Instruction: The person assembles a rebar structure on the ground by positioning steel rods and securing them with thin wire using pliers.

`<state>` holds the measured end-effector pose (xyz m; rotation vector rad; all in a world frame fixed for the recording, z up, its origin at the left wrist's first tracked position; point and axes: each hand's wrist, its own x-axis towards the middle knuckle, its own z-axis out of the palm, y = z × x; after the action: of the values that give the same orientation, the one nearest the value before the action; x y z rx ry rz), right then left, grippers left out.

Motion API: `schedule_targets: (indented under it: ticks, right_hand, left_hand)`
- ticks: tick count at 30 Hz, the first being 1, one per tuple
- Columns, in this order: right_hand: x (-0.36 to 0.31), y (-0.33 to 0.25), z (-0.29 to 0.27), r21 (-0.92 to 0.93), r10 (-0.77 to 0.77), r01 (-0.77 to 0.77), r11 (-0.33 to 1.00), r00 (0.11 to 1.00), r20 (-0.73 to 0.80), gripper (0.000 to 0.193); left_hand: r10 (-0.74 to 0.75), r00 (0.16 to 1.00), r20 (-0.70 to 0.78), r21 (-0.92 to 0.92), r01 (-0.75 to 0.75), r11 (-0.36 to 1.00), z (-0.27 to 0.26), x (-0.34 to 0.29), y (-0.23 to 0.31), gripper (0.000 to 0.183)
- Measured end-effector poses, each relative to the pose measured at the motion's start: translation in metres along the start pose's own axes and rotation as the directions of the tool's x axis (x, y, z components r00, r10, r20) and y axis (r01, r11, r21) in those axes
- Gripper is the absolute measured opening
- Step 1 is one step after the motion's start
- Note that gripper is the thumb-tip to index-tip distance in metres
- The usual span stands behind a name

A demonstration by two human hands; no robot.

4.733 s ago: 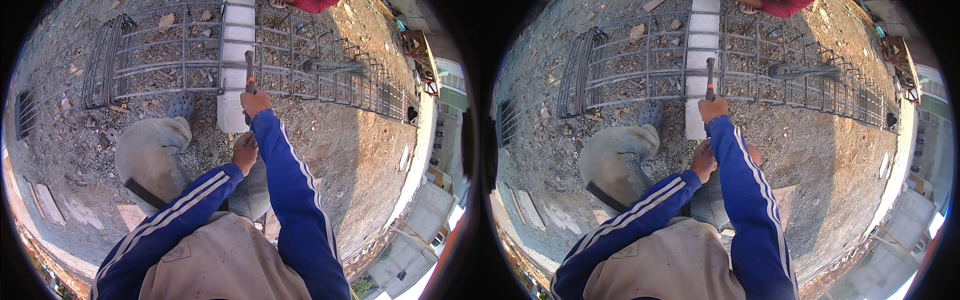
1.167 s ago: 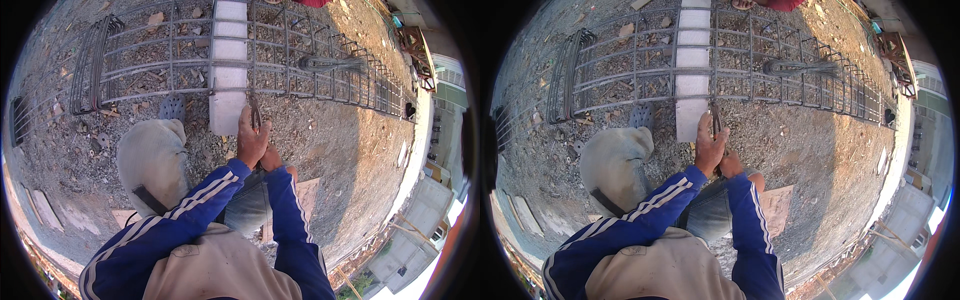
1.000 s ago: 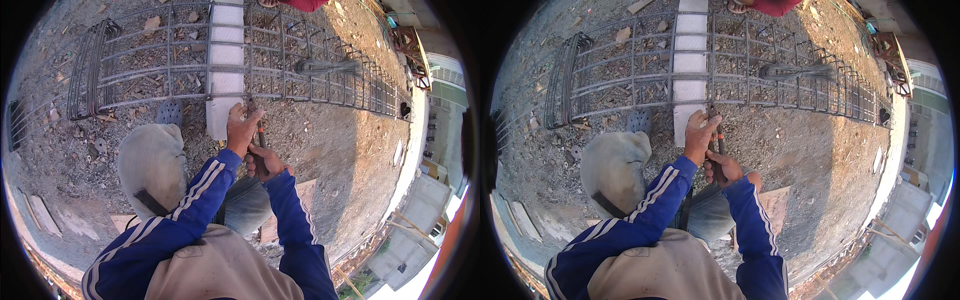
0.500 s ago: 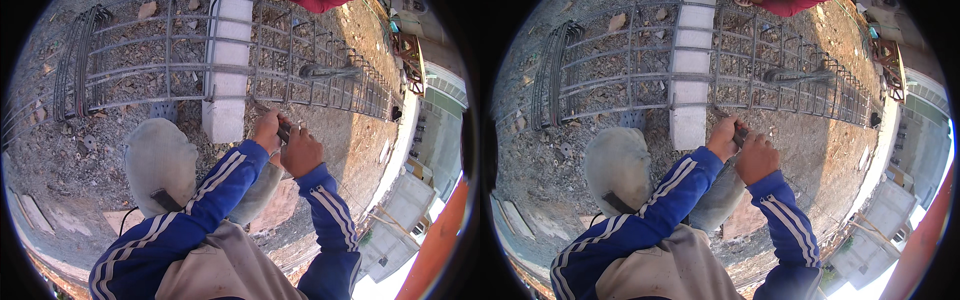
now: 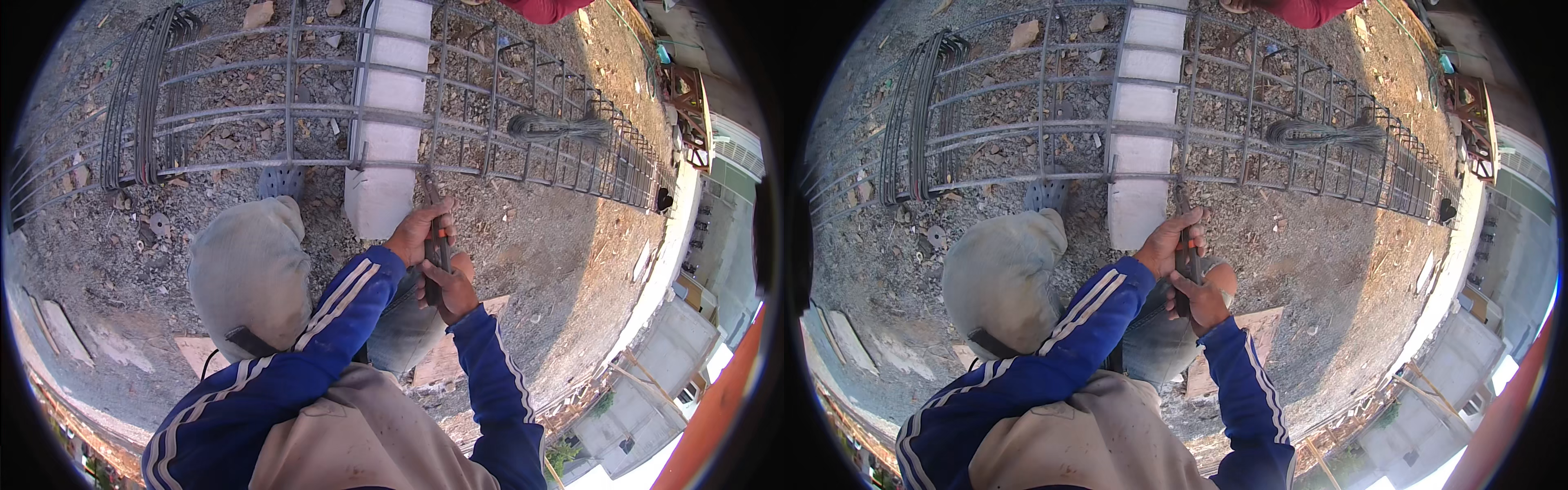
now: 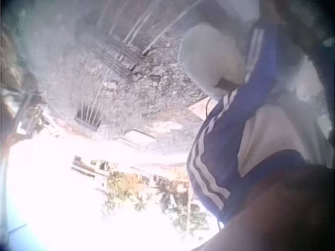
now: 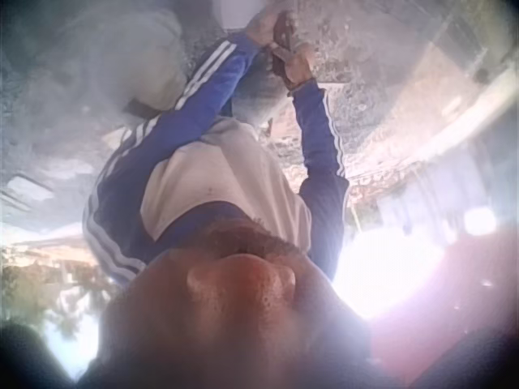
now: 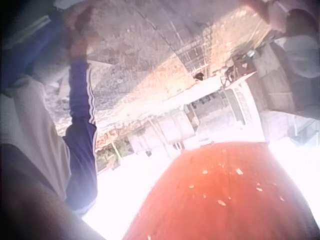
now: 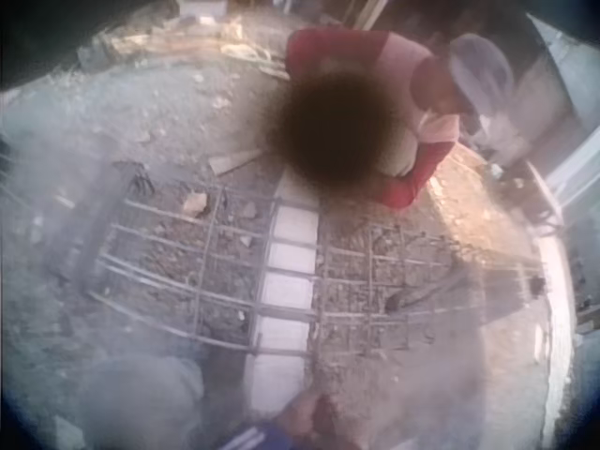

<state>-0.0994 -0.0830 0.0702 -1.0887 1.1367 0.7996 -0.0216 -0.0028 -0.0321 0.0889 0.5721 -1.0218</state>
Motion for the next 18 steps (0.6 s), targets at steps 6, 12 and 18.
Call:
schedule_targets:
  ticks: [6,12,18]
  right_hand:
    - [-0.01,-0.015,0.012,0.1,0.126,-0.136,0.986,0.986,0.107,0.018]
    - [0.011,0.005,0.012,0.086,0.194,-0.205,0.975,0.974,0.118,0.012]
    - [0.025,0.023,0.002,0.25,0.122,-0.185,0.95,0.961,0.247,0.011]
  left_hand:
    - [-0.032,0.998,-0.045,0.035,0.034,0.999,0.009,-0.004,-0.002,0.022]
    - [-0.139,0.99,0.004,0.046,0.139,0.989,-0.003,-0.006,0.002,0.03]
    - [-0.013,0.972,-0.236,0.317,0.089,0.944,0.006,-0.005,-0.002,0.031]
